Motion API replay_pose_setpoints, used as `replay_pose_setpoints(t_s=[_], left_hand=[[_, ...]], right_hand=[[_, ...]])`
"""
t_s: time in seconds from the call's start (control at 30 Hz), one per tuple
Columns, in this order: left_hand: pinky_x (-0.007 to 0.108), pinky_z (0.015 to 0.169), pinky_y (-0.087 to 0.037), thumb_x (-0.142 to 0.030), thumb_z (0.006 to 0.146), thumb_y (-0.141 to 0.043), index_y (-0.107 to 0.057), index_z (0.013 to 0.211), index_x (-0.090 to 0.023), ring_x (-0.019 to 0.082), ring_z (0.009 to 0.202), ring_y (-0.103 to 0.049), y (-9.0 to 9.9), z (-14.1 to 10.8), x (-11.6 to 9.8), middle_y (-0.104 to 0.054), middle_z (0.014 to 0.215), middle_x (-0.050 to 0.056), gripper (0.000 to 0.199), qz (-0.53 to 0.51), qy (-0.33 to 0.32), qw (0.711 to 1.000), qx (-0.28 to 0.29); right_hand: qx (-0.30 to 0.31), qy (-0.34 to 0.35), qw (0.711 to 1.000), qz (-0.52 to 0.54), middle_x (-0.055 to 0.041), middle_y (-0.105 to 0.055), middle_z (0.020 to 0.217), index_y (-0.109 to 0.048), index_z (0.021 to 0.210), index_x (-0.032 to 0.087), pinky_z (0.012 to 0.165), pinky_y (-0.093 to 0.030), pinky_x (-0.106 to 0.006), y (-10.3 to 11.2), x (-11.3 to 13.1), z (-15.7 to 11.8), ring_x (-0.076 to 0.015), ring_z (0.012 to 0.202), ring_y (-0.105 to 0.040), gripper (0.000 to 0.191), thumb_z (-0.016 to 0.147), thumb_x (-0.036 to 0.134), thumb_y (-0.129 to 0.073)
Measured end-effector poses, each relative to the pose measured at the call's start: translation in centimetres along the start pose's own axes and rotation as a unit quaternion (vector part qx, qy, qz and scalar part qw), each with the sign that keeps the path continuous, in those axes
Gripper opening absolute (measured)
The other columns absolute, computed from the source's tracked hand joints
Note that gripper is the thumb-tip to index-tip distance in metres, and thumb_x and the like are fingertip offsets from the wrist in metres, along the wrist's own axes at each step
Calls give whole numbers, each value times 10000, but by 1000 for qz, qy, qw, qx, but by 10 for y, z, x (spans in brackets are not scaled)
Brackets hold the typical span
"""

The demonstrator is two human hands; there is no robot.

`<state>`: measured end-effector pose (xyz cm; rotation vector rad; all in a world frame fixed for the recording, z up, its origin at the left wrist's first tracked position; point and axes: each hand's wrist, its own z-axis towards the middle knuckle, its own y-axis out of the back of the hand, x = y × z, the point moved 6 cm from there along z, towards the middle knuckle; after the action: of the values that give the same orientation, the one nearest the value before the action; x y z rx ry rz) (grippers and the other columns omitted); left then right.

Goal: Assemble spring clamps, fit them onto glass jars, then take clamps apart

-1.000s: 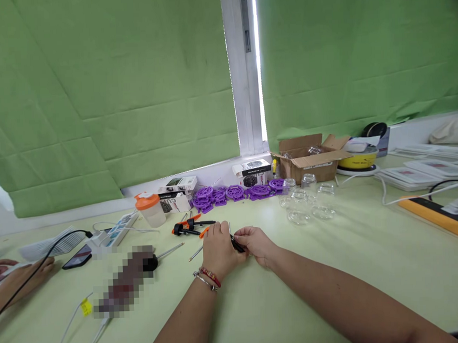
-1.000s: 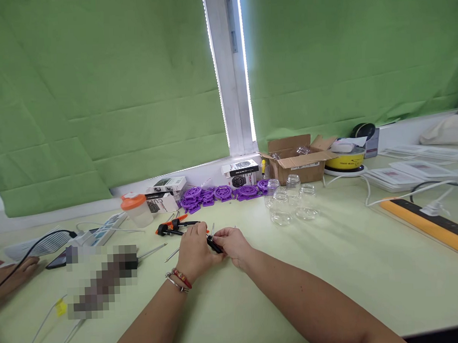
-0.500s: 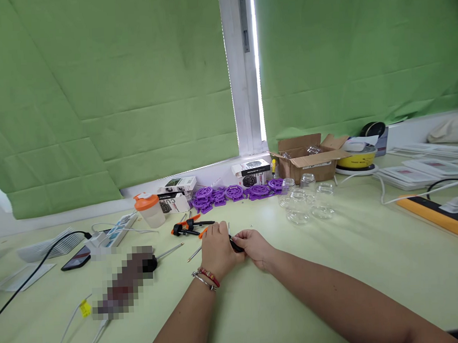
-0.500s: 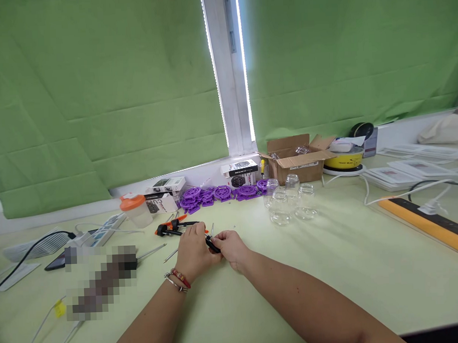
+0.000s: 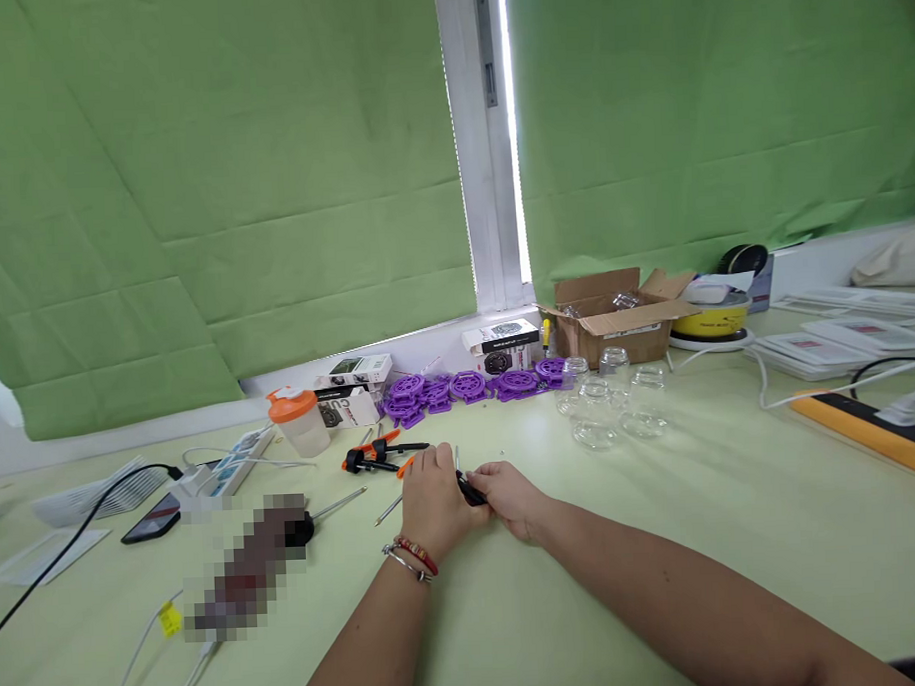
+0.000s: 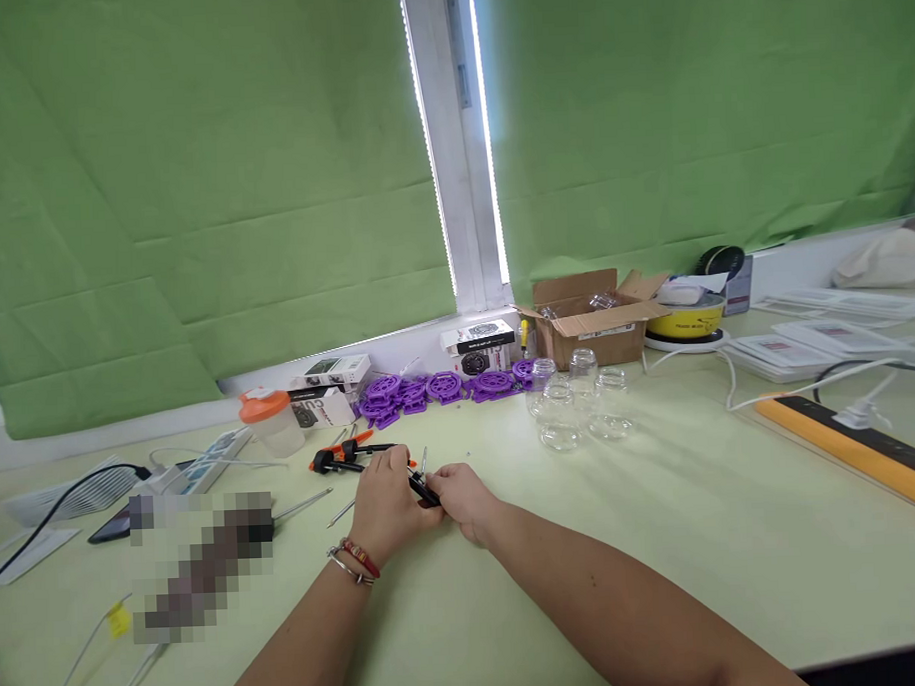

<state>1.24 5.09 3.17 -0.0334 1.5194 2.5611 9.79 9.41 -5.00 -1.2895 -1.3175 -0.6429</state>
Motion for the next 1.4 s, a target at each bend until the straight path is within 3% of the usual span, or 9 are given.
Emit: replay_pose_setpoints(t_s=[0.23,0.57,0.9,1.13,1.4], left_hand=[[340,734,-364,-497,481,-679,-380,860,-209,253,863,-500,0,0,2,-519,874,54,562,-1,-5,1000,-5],[321,716,-366,-444,473,-690,-374,850,-213,239,840,-494,-1,0,3,-516,845,43,543,-21,-6,1000,-9],[330,718,-380,-435,468,-697,-390,846,-214,249,853,-505,1,0,3,-527,854,46,534,-27,2,1000,1],[330,718,-388,-423,474,-690,-397,835,-212,243,853,-511,1,0,3,-530,846,44,511,-31,3,1000,0],[348,719,-405,-522,442,-699,-415,842,-211,270,887,-525,2,1,5,-545,871,62,581,-42,16,999,8]], right_hand=[[27,-19,999,6,0,-581,588,-511,662,156,481,-419,-245,3,1,3,-134,529,-574,166,728,273,-607],[35,-20,999,-10,4,-568,517,-507,662,149,438,-416,-217,8,-2,11,-124,475,-574,181,735,245,-643],[62,-13,998,0,1,-584,564,-521,657,140,459,-441,-225,5,2,6,-123,504,-581,243,673,288,-713],[50,-28,998,-9,-2,-580,538,-506,663,153,444,-427,-224,8,-2,11,-136,497,-590,204,727,279,-653],[69,-42,997,-13,20,-544,539,-560,669,142,483,-466,-235,7,5,4,-86,468,-489,155,667,226,-689]])
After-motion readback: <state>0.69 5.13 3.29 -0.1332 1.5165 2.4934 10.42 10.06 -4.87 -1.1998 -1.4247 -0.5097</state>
